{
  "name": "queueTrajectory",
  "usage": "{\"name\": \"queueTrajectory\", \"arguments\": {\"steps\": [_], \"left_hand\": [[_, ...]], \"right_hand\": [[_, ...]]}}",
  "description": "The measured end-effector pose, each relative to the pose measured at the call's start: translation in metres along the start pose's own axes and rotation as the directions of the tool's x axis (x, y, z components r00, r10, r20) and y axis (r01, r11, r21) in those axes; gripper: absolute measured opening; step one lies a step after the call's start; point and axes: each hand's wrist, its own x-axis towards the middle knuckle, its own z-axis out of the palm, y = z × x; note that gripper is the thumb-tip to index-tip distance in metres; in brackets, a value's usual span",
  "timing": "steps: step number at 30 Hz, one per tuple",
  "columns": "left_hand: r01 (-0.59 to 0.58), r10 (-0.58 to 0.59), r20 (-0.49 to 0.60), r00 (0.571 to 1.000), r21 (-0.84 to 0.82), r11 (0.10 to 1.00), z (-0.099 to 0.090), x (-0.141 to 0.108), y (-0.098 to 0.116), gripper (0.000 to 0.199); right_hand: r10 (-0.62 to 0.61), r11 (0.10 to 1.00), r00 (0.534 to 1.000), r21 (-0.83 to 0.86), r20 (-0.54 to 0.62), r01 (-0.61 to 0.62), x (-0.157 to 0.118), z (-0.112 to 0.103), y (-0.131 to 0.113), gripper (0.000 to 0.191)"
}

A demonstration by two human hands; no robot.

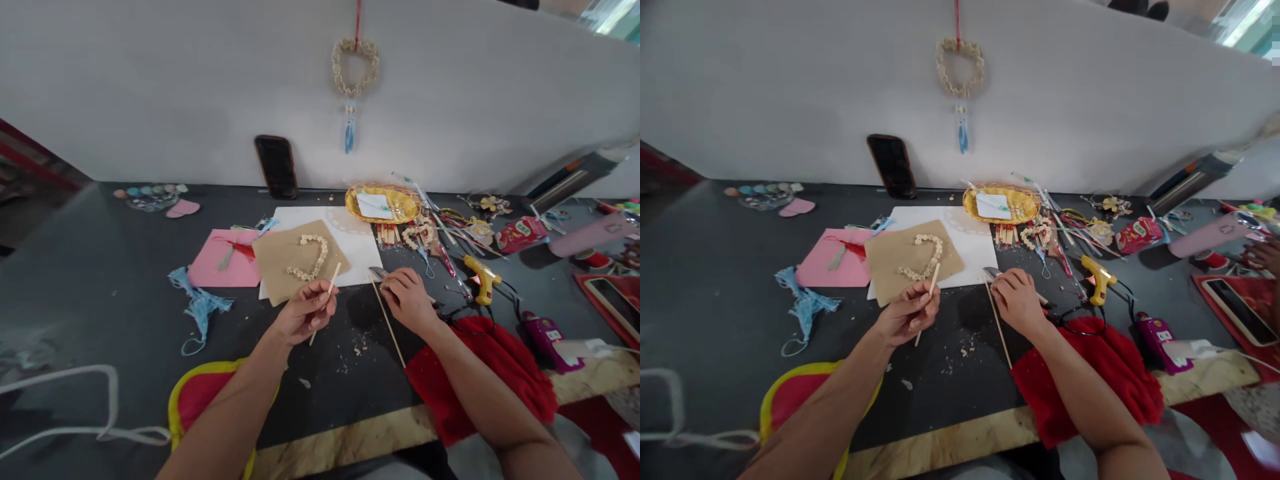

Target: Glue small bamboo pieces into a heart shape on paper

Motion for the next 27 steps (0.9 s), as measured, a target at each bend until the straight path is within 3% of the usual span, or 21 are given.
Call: {"name": "queueTrajectory", "arguments": {"steps": [13,23,27], "left_hand": [[-0.007,0.007,-0.019,1.000,0.007,1.000,0.0015,0.0007,0.0019,0.014],[0.004,-0.003,-0.032,0.999,0.032,0.999,0.0031,0.0028,0.0019,0.015],[-0.008,0.008,-0.004,1.000,0.027,1.000,0.0011,0.0038,0.0010,0.014]], "right_hand": [[-0.027,0.999,0.999,-0.046,0.045,0.029,-0.0013,-0.0016,0.0025,0.017],[-0.116,0.991,0.984,-0.051,0.138,0.124,-0.0014,0.0017,-0.0061,0.021],[-0.171,0.984,0.982,-0.034,0.077,0.174,-0.0025,0.0041,-0.0061,0.018]]}}
